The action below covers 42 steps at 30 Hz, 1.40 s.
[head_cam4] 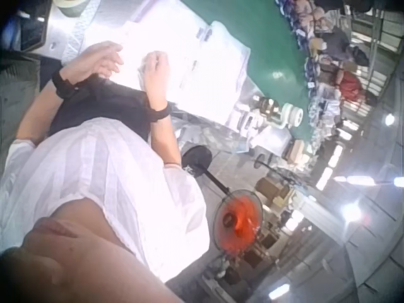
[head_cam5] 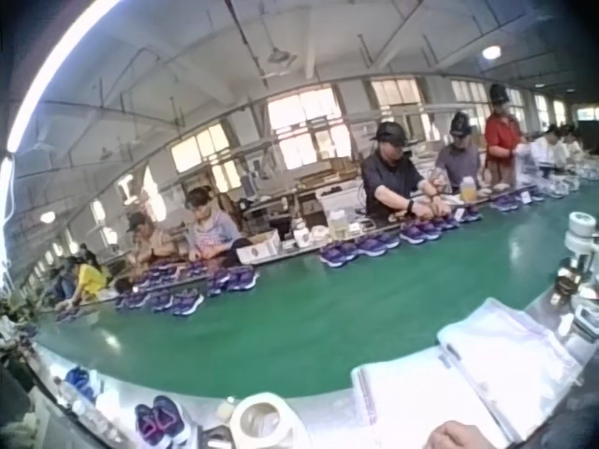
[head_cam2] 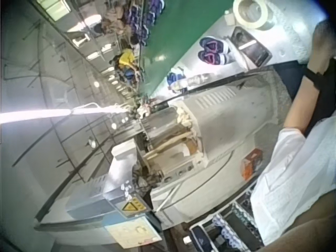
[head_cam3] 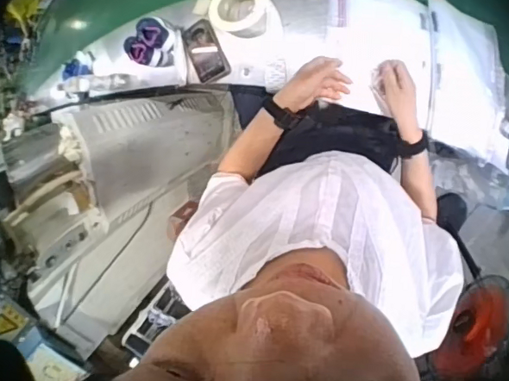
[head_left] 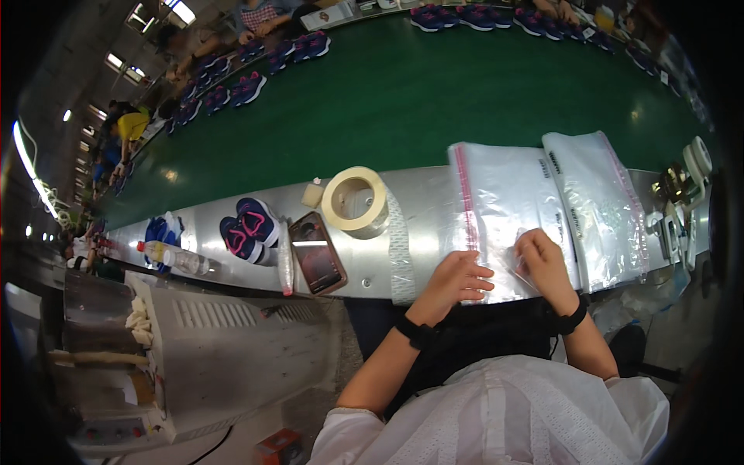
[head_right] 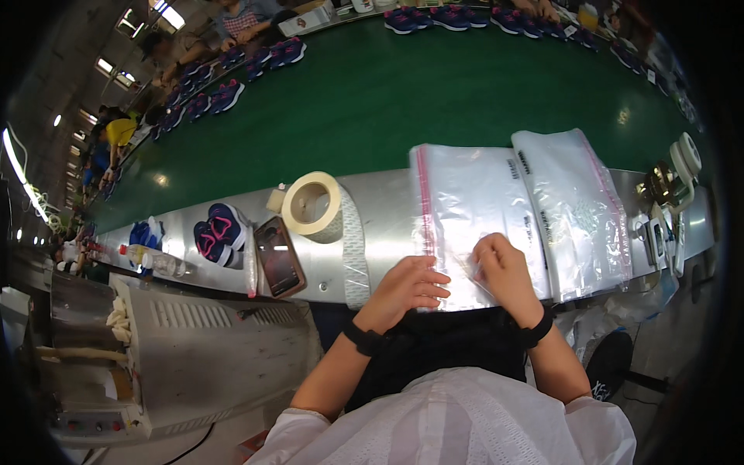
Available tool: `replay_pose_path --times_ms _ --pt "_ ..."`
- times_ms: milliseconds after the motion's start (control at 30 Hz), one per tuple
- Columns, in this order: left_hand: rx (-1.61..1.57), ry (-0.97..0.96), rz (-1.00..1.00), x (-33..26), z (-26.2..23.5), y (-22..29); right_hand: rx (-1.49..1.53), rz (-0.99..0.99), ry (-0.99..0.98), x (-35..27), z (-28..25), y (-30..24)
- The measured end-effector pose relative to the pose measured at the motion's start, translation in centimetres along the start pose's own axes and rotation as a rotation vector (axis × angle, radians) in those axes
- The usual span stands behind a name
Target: The person peels small white labels from a roll and applies them to clear plastic bags on a metal table. The person repeats this process for multiple bags, placing the labeled bags in a stack.
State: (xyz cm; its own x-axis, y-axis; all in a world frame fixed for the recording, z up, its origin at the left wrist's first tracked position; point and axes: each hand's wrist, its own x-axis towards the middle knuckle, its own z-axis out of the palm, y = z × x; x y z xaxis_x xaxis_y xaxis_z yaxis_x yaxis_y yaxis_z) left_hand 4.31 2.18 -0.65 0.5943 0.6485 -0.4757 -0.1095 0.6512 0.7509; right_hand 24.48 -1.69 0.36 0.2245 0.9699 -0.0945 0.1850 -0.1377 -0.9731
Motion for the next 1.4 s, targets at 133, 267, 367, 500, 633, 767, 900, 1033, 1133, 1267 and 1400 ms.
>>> replay_pose_path --times_ms 133,267,367,500,633,767,900,1033,1133,1267,1400 --pt "-0.029 -0.015 0.038 -0.2 -0.2 0.0 0.291 0.019 0.338 0.9 -7.5 0.1" --pt "-0.063 0.063 0.109 -2.4 -0.2 -0.3 0.135 0.049 0.705 -0.9 -18.0 2.8" --pt "0.162 0.141 0.243 -5.7 -1.1 -0.2 -0.347 0.115 0.736 -4.5 -23.8 7.3" --pt "0.215 0.69 0.37 -8.7 -3.4 1.0 -0.85 0.06 0.859 -7.7 -23.0 7.7" --pt "0.477 0.786 0.452 -8.4 -5.7 -0.7 -1.001 -0.284 0.891 -6.1 -17.6 2.0" --pt "0.64 0.733 0.417 -6.9 -4.7 -1.1 -1.09 -0.488 0.636 -2.7 -12.7 -1.9" --pt "0.805 0.76 0.46 -5.7 -4.6 -1.5 -1.414 -0.4 0.399 -0.1 -14.1 -1.1" --pt "0.644 0.703 0.485 -5.8 -5.3 -2.1 -1.272 -0.247 0.451 1.9 -17.3 -3.5" --pt "0.665 0.719 0.454 -6.0 -5.7 -2.0 -0.89 -0.022 0.205 3.8 -19.8 -5.7" --pt "0.756 0.728 0.38 -6.0 -5.7 -1.3 -0.94 0.217 -0.043 5.4 -21.1 -8.2" --pt "0.694 0.687 0.399 -6.0 -5.8 -1.2 -1.155 0.345 -0.423 6.3 -22.2 -8.9"
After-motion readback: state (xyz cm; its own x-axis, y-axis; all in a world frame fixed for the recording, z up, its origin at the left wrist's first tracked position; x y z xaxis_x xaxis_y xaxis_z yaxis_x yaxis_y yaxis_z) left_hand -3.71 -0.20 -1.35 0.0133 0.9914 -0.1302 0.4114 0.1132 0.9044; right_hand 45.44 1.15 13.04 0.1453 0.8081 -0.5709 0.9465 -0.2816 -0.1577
